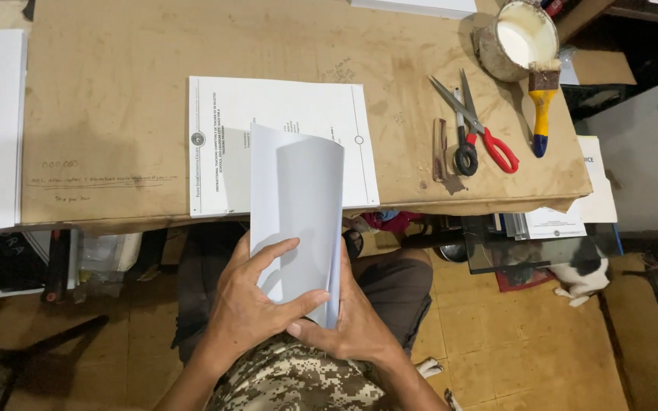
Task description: Assembling a notepad by stacking papers, applying glue to the spine, and trimming the edges.
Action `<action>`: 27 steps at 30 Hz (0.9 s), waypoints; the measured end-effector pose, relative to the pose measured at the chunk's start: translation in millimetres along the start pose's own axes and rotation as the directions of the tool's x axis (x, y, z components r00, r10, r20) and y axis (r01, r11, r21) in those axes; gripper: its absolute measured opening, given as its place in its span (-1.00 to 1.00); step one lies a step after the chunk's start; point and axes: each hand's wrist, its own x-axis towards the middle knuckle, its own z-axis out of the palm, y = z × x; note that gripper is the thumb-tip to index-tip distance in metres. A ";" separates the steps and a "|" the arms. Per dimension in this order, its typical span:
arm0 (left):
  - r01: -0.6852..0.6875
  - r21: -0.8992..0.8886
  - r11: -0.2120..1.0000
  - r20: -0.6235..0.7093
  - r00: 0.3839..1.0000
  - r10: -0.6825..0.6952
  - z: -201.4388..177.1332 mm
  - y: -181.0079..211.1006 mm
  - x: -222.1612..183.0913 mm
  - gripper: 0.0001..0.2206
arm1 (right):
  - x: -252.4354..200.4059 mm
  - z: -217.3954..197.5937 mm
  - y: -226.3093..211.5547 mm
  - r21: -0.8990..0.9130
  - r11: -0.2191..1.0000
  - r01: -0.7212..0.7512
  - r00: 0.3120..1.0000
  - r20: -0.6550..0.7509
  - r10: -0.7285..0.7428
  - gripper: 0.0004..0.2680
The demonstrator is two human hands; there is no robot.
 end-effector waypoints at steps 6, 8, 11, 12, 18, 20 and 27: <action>-0.098 -0.149 0.984 0.015 0.995 0.101 -3.2 -5.6 0.6 -0.58 | -10.2 -7.7 10.9 0.101 0.991 -0.083 0.995 -0.047 0.088 -0.29; -0.165 -0.149 0.975 -0.020 0.986 0.164 -0.7 -12.0 3.5 -0.70 | -14.6 -12.9 32.1 0.103 0.976 -0.191 0.971 -0.124 0.203 -0.34; -0.239 -0.131 0.962 -0.064 0.970 0.233 -19.7 2.9 10.7 -0.84 | -10.8 -27.1 37.7 0.213 0.901 -0.377 0.819 -0.378 0.432 -0.53; -0.246 -0.113 0.963 -0.074 0.968 0.239 -30.4 11.8 13.6 -0.87 | -7.3 -32.7 34.9 0.328 0.842 -0.428 0.662 -0.521 0.539 -0.64; 0.159 -0.027 0.987 -0.198 0.967 -0.161 -146.5 84.3 32.2 -0.81 | -33.5 -115.9 77.8 0.557 0.821 0.127 0.699 -0.638 0.324 -0.62; 0.014 0.079 0.997 -0.165 0.986 0.000 -147.8 80.8 52.7 -0.81 | -39.7 -120.4 87.9 0.627 0.768 0.131 0.709 -0.601 0.369 -0.54; -0.260 0.245 0.934 -0.074 0.956 0.286 -159.7 69.6 105.8 -0.77 | -17.9 -90.7 91.3 0.653 0.746 -0.135 0.615 -0.535 0.579 -0.62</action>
